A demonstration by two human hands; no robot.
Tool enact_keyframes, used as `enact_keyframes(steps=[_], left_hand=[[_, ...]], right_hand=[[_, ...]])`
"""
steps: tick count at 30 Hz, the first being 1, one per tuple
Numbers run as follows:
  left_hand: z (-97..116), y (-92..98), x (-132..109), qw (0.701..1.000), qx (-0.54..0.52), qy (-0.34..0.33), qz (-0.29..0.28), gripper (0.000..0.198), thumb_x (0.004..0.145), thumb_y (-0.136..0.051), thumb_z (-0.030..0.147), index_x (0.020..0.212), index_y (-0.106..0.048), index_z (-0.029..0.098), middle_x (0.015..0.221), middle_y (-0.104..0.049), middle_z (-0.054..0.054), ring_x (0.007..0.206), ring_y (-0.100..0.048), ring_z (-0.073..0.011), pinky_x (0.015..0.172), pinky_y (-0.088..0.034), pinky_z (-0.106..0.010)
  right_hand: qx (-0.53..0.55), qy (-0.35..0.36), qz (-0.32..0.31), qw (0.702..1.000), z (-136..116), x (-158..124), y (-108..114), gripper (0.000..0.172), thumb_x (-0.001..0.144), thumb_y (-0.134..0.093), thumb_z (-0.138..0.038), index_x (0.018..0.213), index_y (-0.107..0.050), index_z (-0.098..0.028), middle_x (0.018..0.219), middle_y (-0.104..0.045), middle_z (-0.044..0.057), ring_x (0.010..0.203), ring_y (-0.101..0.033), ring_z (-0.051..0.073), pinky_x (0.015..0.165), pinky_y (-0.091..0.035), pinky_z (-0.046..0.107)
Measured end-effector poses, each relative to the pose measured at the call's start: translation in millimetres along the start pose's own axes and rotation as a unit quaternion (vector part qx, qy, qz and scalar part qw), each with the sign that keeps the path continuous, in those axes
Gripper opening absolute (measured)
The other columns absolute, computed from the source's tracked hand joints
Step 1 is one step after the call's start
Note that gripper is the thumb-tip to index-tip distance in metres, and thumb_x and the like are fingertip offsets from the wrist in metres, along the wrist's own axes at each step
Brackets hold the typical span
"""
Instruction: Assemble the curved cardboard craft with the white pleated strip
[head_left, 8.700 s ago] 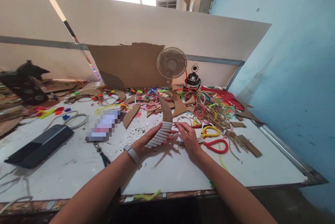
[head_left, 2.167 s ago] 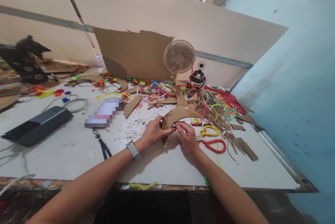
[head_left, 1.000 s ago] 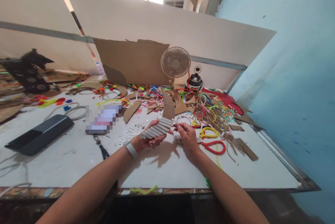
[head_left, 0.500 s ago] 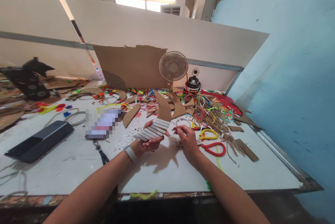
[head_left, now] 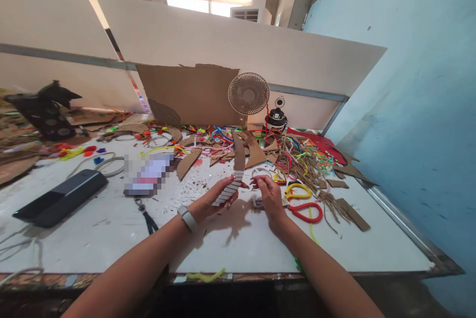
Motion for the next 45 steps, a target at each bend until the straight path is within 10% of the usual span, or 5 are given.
enact_keyframes(steps=[14,21,27,45], left_hand=[[13.2,3.7,1.3,0.992,0.053,-0.089,0.068,0.055,0.077,-0.043,0.058,0.098,-0.057,0.009,0.047,-0.042,0.006,0.032,-0.036,-0.0046,0.033,-0.029,-0.017],[3.0,2.2,3.7,0.963,0.221,-0.021,0.156,0.051,0.063,-0.062,0.056,0.087,-0.056,0.012,0.050,-0.051,0.003,0.036,-0.047,-0.0089,0.036,-0.034,-0.019],[1.0,-0.8,3.1,0.950,0.279,-0.021,0.138,0.055,0.062,-0.062,0.058,0.091,-0.057,0.012,0.051,-0.052,0.003,0.039,-0.046,-0.0095,0.038,-0.034,-0.020],[13.5,-1.4,-5.5,0.803,0.527,-0.155,0.232,0.042,0.063,-0.062,0.049,0.088,-0.059,0.016,0.063,-0.060,-0.002,0.054,-0.051,-0.0144,0.049,-0.032,-0.022]], right_hand=[[0.066,-0.015,0.083,0.994,-15.7,6.1,12.4,0.032,0.083,-0.044,-0.045,0.071,-0.055,-0.018,0.058,-0.054,-0.001,0.055,-0.051,0.012,0.056,-0.042,0.024],[0.036,-0.018,-0.067,0.997,-16.2,0.6,-4.0,0.028,0.080,-0.052,-0.045,0.072,-0.056,-0.019,0.063,-0.059,0.000,0.061,-0.054,0.013,0.062,-0.043,0.025],[0.000,-0.010,-0.074,0.997,-13.2,-0.4,-3.0,0.027,0.077,-0.057,-0.043,0.065,-0.055,-0.018,0.059,-0.053,-0.002,0.058,-0.047,0.011,0.055,-0.038,0.022],[-0.005,-0.097,-0.072,0.993,-1.1,-5.0,-13.7,0.033,0.072,-0.060,-0.046,0.056,-0.056,-0.017,0.053,-0.054,-0.002,0.050,-0.048,0.011,0.052,-0.039,0.024]])
Point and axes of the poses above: each hand's wrist, its own x-axis towards the middle knuckle, its own y-axis out of the back of the hand, z = x × y, the point moved 4 cm from there along x, towards the middle knuckle
